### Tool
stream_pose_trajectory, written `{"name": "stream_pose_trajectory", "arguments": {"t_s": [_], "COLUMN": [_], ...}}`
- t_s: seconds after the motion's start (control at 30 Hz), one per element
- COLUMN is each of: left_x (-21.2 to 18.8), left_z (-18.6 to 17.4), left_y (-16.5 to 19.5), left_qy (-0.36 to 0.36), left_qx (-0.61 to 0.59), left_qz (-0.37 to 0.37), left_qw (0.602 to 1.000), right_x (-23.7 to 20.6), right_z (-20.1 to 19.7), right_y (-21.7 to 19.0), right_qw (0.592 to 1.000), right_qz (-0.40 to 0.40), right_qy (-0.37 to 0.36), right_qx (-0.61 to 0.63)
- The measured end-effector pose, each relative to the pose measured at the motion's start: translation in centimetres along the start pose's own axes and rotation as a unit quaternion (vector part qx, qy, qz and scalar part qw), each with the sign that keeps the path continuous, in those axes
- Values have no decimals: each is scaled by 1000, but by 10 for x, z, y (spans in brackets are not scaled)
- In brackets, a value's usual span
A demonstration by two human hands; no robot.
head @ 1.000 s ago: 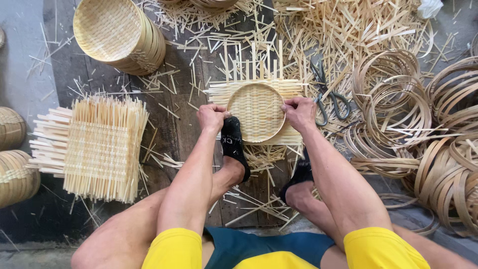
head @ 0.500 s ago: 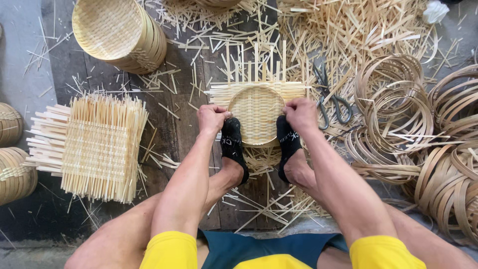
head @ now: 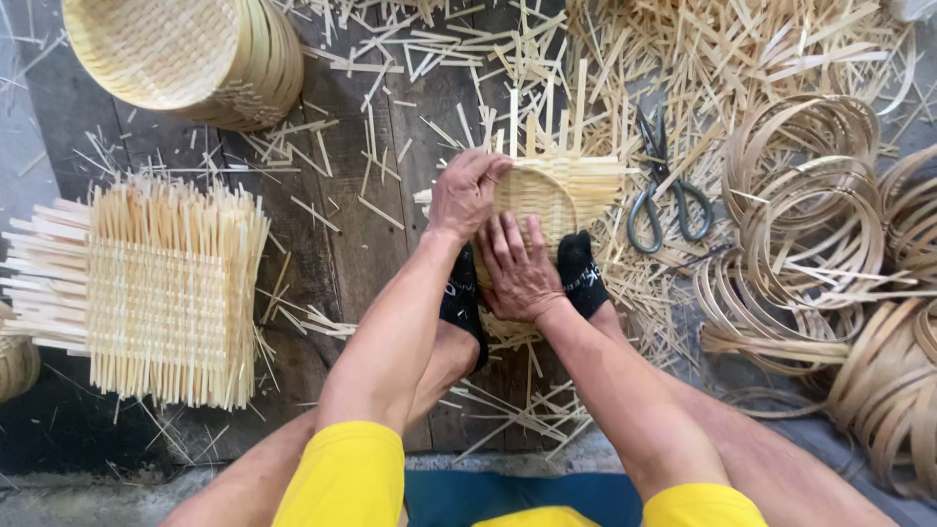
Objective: The person trims the protruding bamboo strips from the edge of a small woven basket using shears. They repeatedly place the basket on a wooden block, cut the excess strips flush with the rim, and then stack the finished basket with others.
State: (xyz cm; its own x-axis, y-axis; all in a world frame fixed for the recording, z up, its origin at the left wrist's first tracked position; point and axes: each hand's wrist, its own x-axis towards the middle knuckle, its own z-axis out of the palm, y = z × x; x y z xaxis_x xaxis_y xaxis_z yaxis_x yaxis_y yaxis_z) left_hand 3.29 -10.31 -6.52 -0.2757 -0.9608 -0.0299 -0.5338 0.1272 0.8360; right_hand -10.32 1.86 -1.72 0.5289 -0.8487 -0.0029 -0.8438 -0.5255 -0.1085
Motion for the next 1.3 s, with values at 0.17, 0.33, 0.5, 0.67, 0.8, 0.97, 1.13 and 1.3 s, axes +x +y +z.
{"name": "stream_pose_trajectory", "arguments": {"t_s": [0.17,0.33,0.5,0.67,0.8,0.97,1.13,1.3], "left_x": [7,10,13,23,25,20,20,-13], "left_z": [-13,-22,-17,-3,3,-11,-36,-42], "left_y": [21,34,25,-1,-14,-2,46,100], "left_qy": [-9,-6,-105,-75,-38,-62,-91,-67], "left_qx": [-57,20,88,-44,-111,-70,-86,86], "left_qz": [-64,-3,-50,-158,-140,-139,-91,46], "left_qw": [996,1000,989,984,983,986,988,993], "right_x": [4,39,61,62,62,52,-10,-97], "right_z": [-9,-13,1,19,27,-11,-146,-241], "right_y": [16,98,116,125,127,131,216,234], "right_qw": [995,969,930,796,770,772,900,933], "right_qz": [2,21,133,263,298,327,334,313], "right_qy": [-44,175,121,67,56,176,-87,-148], "right_qx": [94,176,321,540,561,517,266,102]}}
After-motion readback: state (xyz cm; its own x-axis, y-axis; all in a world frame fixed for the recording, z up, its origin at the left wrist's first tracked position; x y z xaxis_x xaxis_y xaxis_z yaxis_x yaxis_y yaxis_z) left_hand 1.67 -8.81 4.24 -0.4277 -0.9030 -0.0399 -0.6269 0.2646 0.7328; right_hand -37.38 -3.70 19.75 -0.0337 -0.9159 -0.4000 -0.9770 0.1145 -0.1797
